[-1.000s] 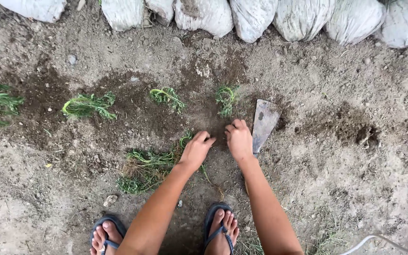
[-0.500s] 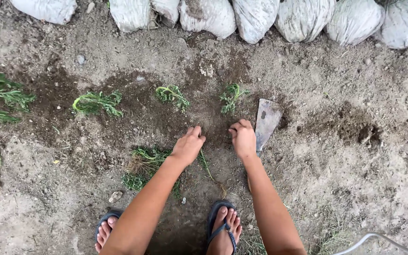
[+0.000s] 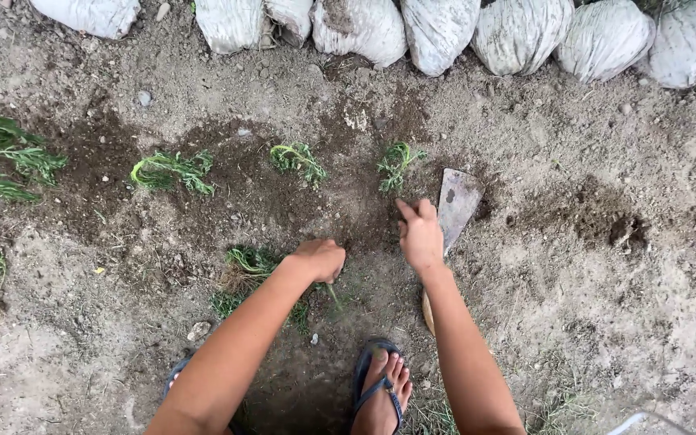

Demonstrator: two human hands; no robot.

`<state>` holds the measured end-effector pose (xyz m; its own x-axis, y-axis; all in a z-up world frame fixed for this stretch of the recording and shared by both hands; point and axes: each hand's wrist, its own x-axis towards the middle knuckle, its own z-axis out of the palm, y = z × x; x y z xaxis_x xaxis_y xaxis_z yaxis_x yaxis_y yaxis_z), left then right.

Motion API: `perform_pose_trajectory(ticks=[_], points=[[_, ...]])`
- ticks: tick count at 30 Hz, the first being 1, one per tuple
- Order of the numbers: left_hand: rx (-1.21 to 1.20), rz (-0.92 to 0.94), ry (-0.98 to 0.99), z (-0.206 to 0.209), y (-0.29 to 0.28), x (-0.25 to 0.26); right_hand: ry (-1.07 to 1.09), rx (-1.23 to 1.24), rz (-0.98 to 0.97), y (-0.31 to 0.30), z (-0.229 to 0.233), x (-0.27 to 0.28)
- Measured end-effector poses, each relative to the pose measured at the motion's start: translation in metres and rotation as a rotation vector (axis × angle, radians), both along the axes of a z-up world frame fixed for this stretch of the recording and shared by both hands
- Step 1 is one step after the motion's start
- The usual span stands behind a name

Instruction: Planting small green sprigs into a garden bed using a machete to dig holes and hands to secure the plants.

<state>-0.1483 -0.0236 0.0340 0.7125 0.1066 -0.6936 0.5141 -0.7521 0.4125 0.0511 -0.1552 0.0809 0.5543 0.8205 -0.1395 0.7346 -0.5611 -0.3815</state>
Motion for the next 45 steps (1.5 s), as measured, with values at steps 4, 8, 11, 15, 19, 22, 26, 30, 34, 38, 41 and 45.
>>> perform_pose_trajectory(ticks=[4,8,11,15,19,22,26,30,34,38,41,45], points=[[0.116,0.028,-0.120,0.019,0.001,0.003,-0.030,-0.049,0.025,-0.006,-0.022,-0.008],[0.307,-0.104,0.064,0.098,-0.007,-0.007,0.043,0.067,-0.041,-0.022,0.003,0.002],[0.344,-0.149,0.094,0.083,-0.019,-0.022,0.025,-0.059,-0.127,-0.047,0.051,0.009],[0.402,-0.199,-0.157,0.035,-0.022,-0.079,0.118,-0.700,-0.258,-0.082,0.096,-0.013],[0.406,-0.404,-0.135,-0.016,0.016,-0.129,0.303,-0.666,-0.248,-0.113,0.061,-0.044],[0.364,-0.601,0.033,0.027,0.053,-0.163,0.364,-0.584,-0.322,-0.125,0.063,-0.050],[0.332,-0.505,0.053,0.043,0.093,-0.243,0.392,0.015,-0.683,-0.162,0.056,-0.027],[0.137,-0.456,0.542,0.105,0.107,-0.265,0.714,0.417,-0.731,-0.122,0.194,-0.037],[0.308,-0.394,0.637,0.093,0.115,-0.271,0.700,0.537,-0.383,-0.100,0.243,-0.027],[0.306,-0.001,0.760,0.133,0.116,-0.261,0.703,0.288,0.148,-0.054,0.280,-0.011],[0.304,0.324,0.868,0.151,0.134,-0.275,0.553,0.067,0.484,-0.001,0.308,-0.033],[0.326,0.662,1.069,0.100,0.176,-0.356,0.114,-0.331,0.751,0.052,0.317,-0.099]])
